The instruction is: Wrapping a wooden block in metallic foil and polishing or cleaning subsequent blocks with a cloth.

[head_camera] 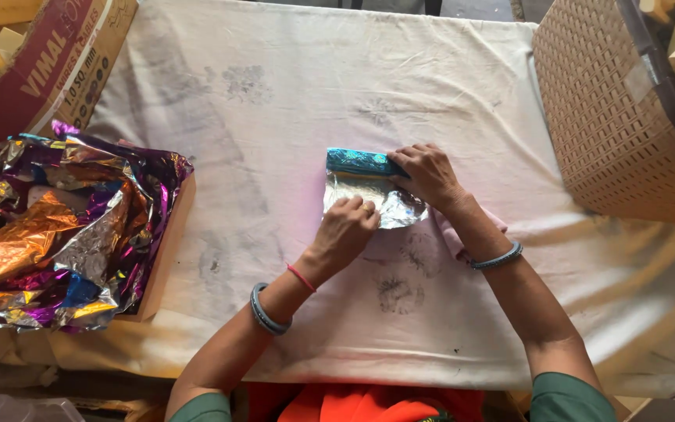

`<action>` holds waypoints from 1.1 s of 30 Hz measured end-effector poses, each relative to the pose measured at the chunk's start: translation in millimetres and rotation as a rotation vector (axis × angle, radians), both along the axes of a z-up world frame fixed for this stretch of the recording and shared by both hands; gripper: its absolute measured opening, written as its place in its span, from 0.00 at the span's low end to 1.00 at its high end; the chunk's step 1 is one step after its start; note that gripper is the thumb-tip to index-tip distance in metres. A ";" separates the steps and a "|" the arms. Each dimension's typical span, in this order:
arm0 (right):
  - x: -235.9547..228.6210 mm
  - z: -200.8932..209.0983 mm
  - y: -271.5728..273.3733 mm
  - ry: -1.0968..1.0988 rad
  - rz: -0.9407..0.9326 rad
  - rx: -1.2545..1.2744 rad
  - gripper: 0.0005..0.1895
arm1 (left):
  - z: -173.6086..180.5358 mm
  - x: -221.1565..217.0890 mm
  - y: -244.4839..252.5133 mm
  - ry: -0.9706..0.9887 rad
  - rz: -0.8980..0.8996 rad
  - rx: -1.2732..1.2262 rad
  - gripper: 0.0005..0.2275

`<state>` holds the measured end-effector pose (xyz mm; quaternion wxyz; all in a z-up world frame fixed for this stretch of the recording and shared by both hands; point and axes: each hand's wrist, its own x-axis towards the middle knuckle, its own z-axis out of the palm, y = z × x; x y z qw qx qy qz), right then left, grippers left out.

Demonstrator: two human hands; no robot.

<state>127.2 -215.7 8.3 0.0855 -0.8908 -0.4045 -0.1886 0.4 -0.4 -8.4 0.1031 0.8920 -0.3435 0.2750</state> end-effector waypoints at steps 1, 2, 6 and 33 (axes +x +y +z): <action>-0.5 1.6 -0.4 -0.004 -0.001 -0.002 0.25 | -2.9 -2.3 -0.6 -0.004 -0.001 -0.002 0.12; -2.0 1.7 -0.1 -0.024 -0.005 -0.016 0.25 | -6.6 -5.8 -0.6 -0.001 -0.012 0.020 0.08; -10.4 0.5 2.4 -0.106 -0.024 -0.047 0.28 | -17.1 -14.3 0.0 0.004 -0.042 0.065 0.02; -37.3 3.8 5.3 -0.188 -0.041 0.068 0.24 | -7.2 95.5 14.1 0.101 0.190 0.006 0.13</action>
